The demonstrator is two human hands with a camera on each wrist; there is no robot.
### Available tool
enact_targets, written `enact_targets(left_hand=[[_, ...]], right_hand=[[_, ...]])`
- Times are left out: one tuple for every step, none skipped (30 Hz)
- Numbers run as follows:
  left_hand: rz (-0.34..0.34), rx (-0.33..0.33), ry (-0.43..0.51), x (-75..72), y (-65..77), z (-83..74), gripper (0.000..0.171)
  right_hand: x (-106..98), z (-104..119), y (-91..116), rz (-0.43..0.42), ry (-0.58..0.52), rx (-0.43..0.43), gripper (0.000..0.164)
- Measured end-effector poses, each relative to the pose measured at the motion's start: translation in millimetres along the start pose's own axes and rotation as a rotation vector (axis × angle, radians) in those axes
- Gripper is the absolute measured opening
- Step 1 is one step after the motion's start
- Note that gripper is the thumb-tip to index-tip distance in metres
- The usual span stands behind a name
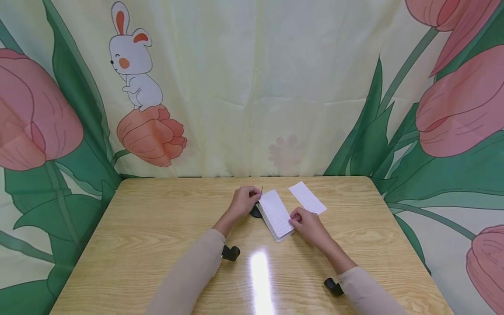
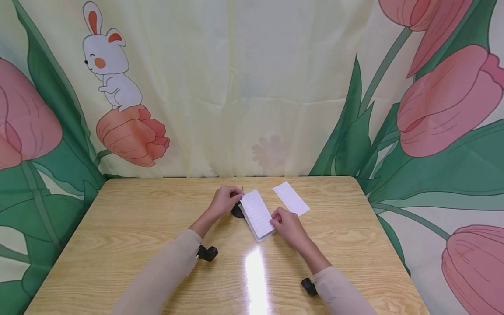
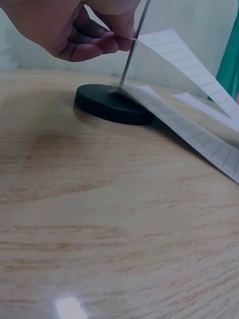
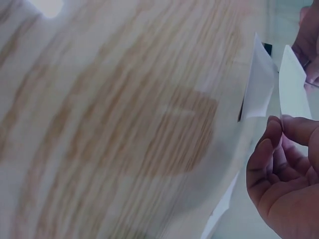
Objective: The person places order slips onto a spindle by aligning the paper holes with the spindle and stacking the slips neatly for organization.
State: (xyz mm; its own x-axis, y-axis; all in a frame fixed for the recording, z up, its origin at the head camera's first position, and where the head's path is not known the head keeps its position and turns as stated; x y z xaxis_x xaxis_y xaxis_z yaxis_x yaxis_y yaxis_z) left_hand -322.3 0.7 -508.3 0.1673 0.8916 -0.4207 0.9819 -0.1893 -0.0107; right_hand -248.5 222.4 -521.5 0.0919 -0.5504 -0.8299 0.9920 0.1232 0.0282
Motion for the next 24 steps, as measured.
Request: enact_targets(left_hand=[[0.0, -0.002, 0.0, 0.7, -0.1, 1.3, 0.012], [0.0, -0.002, -0.001, 1.4, 0.0, 2.5, 0.012], [-0.001, -0.007, -0.001, 2.1, 0.2, 3.7, 0.012], [-0.001, -0.008, 0.0, 2.6, 0.4, 4.6, 0.012], [0.0, -0.013, 0.0, 3.4, 0.3, 6.0, 0.012], [0.002, -0.019, -0.001, 4.2, 0.1, 7.4, 0.012], [0.004, -0.028, 0.002, 4.9, 0.0, 9.0, 0.012], [0.006, -0.037, 0.004, 5.6, -0.2, 10.7, 0.012], [0.008, -0.046, 0.006, 6.2, -0.5, 12.6, 0.012], [0.01, -0.055, 0.007, 6.8, -0.8, 14.6, 0.012], [0.01, -0.063, 0.008, 7.4, -1.0, 16.6, 0.012], [0.011, -0.07, 0.011, 8.0, -1.2, 18.6, 0.012], [0.01, -0.075, 0.013, 8.5, -1.5, 20.6, 0.012], [0.008, -0.076, 0.012, 8.9, -1.8, 22.2, 0.012], [0.007, -0.075, 0.008, 9.3, -2.0, 23.7, 0.012], [0.006, -0.072, 0.003, 9.9, -2.3, 25.1, 0.012], [0.006, -0.067, -0.002, 10.5, -2.5, 26.1, 0.012], [0.005, -0.062, -0.007, 10.9, -2.6, 27.0, 0.012], [0.004, -0.054, -0.016, 11.4, -2.7, 27.6, 0.012], [0.004, -0.048, -0.02, 11.8, -2.6, 28.0, 0.012], [0.003, -0.043, -0.025, 12.2, -2.6, 28.3, 0.012], [0.002, -0.035, -0.029, 12.6, -2.6, 28.3, 0.012], [0.0, -0.031, -0.031, 12.8, -2.4, 28.2, 0.012], [-0.003, -0.026, -0.032, 12.9, -2.3, 27.9, 0.012]], right_hand=[[0.8, 0.0, 0.0, 0.001, 0.005, -0.001, 0.007], [1.4, 0.0, 0.1, 0.003, 0.007, -0.001, 0.007], [1.9, 0.2, 0.2, 0.003, 0.009, -0.003, 0.007], [2.5, 0.4, 0.1, 0.006, 0.011, -0.004, 0.007], [3.0, 0.5, 0.2, 0.009, 0.012, -0.003, 0.007], [3.5, 0.5, 0.4, 0.012, 0.014, -0.001, 0.007], [4.1, 0.2, 0.4, 0.015, 0.018, 0.002, 0.008], [4.5, 0.2, 0.4, 0.017, 0.018, 0.004, 0.008], [5.0, 0.3, 0.4, 0.018, 0.021, 0.005, 0.008], [5.5, 0.3, 0.3, 0.02, 0.023, 0.005, 0.008], [6.0, 0.5, 0.4, 0.02, 0.026, 0.004, 0.009], [6.7, 0.6, 0.3, 0.02, 0.03, 0.001, 0.009], [7.3, 0.8, 0.3, 0.019, 0.035, -0.003, 0.01], [7.9, 1.4, 0.4, 0.017, 0.04, -0.01, 0.01], [8.7, 2.1, 0.4, 0.014, 0.048, -0.022, 0.01], [9.4, 2.8, 0.5, 0.012, 0.055, -0.032, 0.011], [10.3, 3.4, 0.6, 0.013, 0.06, -0.037, 0.011], [11.3, 3.8, 0.6, 0.014, 0.068, -0.041, 0.011], [12.1, 4.6, 0.8, 0.018, 0.076, -0.046, 0.011], [13.0, 5.2, 0.8, 0.022, 0.086, -0.048, 0.012], [13.7, 5.8, 0.9, 0.025, 0.098, -0.05, 0.012], [14.5, 6.2, 0.9, 0.03, 0.11, -0.047, 0.012], [14.8, 6.6, 1.0, 0.032, 0.121, -0.045, 0.012], [14.8, 7.5, 1.1, 0.032, 0.134, -0.049, 0.012]])
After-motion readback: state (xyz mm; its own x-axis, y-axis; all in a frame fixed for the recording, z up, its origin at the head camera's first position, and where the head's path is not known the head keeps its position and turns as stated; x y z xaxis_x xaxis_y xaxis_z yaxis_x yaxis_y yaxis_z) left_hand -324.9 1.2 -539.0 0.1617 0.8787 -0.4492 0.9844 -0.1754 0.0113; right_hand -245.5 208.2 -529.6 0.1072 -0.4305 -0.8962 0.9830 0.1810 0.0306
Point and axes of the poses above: each hand's wrist, its own y-axis away from the middle knuckle, its own x-axis out of the palm, z = x × y, the point moved 6 cm from there along -y, towards the middle knuckle, and after that the axes turned 6 degrees about y, right-handed, at the moved point
